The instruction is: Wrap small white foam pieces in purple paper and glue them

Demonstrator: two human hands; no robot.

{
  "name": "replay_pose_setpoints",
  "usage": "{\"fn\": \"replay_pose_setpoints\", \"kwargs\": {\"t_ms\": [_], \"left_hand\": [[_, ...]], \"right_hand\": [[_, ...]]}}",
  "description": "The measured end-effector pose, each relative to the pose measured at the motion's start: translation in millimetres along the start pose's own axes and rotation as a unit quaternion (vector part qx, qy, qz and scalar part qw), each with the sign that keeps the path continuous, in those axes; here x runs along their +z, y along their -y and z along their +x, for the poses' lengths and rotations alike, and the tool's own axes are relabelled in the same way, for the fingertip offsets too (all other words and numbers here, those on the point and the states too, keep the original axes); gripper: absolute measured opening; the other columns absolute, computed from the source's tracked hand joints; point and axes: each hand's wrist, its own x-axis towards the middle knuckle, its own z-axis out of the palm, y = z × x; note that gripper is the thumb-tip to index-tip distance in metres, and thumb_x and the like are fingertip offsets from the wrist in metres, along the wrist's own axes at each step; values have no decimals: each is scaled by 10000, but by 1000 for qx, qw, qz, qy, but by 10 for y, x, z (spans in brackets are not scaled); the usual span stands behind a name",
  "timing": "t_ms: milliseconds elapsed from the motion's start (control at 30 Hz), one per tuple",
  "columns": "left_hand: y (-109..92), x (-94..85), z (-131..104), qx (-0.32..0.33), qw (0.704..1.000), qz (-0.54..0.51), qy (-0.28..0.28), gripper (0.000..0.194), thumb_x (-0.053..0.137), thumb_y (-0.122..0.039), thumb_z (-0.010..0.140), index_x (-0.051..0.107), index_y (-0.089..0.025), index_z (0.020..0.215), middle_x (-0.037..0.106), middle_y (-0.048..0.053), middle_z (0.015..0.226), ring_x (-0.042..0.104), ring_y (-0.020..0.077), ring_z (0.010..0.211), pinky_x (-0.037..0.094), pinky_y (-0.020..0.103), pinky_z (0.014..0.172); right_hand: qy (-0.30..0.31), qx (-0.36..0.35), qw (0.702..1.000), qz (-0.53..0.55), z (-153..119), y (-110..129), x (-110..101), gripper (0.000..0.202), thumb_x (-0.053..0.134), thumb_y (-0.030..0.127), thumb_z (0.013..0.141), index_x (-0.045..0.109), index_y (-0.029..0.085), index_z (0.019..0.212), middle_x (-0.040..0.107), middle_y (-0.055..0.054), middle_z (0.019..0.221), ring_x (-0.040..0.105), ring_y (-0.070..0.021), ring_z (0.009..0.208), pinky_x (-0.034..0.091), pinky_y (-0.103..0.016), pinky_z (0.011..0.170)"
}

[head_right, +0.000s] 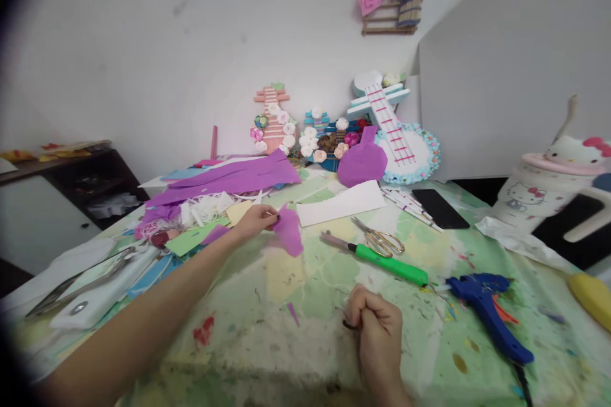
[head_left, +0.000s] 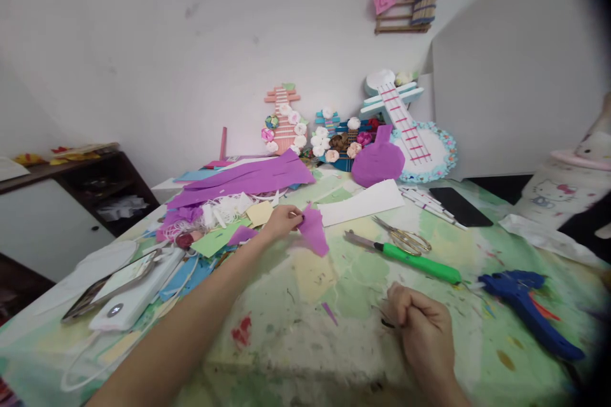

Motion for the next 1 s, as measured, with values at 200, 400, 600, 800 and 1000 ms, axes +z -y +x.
{"fn": "replay_pose_setpoints", "kwargs": {"t_ms": [200,400,600,800,1000], "left_hand": [[-225,-252,-302,18,989,-142,40,113,620,-206,721,597,-149,815,657,0,618,641,124,601,525,255,614],[-492,-289,-587,52,971,-222,67,290,693,-214,665,537,-167,905,707,26,718,659,154,660,521,307,667],[-601,-369,-751,77,958,-263,81,306,687,-191,674,505,-183,920,715,18,708,642,145,641,496,301,675],[-621,-480,-870,111,968,-212,70,245,689,-170,665,553,-170,869,720,42,758,649,160,695,452,254,630],[-692,-270,-1191,54,950,-272,142,328,704,-166,662,535,-186,942,694,14,707,624,128,619,445,234,599]], "right_hand": [[-3,1,1000,-9,-37,24,-11,237,442,186,670,353,206,451,280,35,459,270,-104,455,194,-260,452],[26,10,995,-100,13,52,57,136,491,281,792,578,183,755,381,51,552,334,-99,488,266,-230,474],[62,-5,996,-70,56,43,64,288,563,343,786,690,166,973,657,-30,664,602,-171,682,460,-294,672],[3,81,993,-89,19,112,101,223,682,346,656,646,148,560,521,12,417,433,-109,415,340,-232,426],[-1,-42,997,-66,35,120,68,255,588,398,784,645,172,682,576,-6,588,537,-135,582,448,-251,584]]}}
